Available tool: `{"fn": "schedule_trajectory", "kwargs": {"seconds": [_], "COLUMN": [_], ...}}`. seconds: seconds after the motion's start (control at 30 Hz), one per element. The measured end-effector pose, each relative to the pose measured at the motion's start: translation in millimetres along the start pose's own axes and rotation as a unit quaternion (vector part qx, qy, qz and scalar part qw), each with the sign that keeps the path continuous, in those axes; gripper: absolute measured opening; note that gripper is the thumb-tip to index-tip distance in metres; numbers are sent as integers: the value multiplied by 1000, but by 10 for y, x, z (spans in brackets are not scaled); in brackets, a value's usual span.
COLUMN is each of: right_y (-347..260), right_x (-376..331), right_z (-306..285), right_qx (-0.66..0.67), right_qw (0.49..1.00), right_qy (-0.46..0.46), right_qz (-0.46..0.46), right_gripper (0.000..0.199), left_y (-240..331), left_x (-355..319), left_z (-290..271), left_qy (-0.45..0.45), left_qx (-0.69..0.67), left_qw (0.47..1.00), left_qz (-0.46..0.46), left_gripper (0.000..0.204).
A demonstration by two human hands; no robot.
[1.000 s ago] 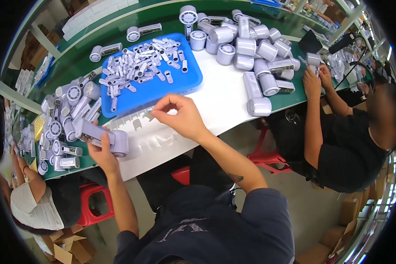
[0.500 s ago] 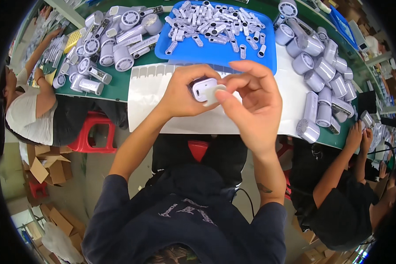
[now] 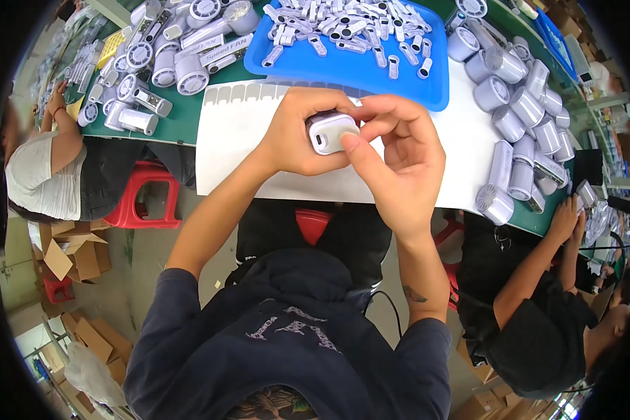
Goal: Assembling handheld electronic fans by joining the plastic housing and motor components.
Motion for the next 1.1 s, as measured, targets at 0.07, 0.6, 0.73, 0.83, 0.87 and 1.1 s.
{"fn": "schedule_trajectory", "kwargs": {"seconds": [0.07,0.6,0.73,0.83,0.87,1.1], "right_y": [-3,-11,-19,-24,-22,-9], "right_x": [0,8,27,24,25,27], "right_z": [5,31,24,26,24,23], "right_qx": [-5,-23,-17,-11,-16,-35], "right_qw": [1000,1000,1000,1000,1000,999], "right_qy": [3,5,-1,-1,0,3], "right_qz": [2,-5,-6,-4,-6,-15], "right_gripper": [37,37,37,37,37,37], "left_y": [5,-12,-12,-4,-5,-3], "left_x": [-3,-8,-10,-2,6,14], "left_z": [-21,-29,-32,-21,-8,-13], "left_qy": [-17,-30,-31,-33,-13,4], "left_qx": [10,-9,-8,-1,-8,-28], "left_qw": [1000,1000,999,999,1000,999], "left_qz": [-1,-1,-11,2,-4,-20], "left_gripper": [29,31,32,33,31,29]}}
Point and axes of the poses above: each hand's wrist, its own x-axis towards the middle knuckle, its own z-axis out of the palm, y = z × x, the point moved 2 cm from there along x, towards the middle knuckle, and after that the axes turned 8 degrees about z, right-handed, at the moved point
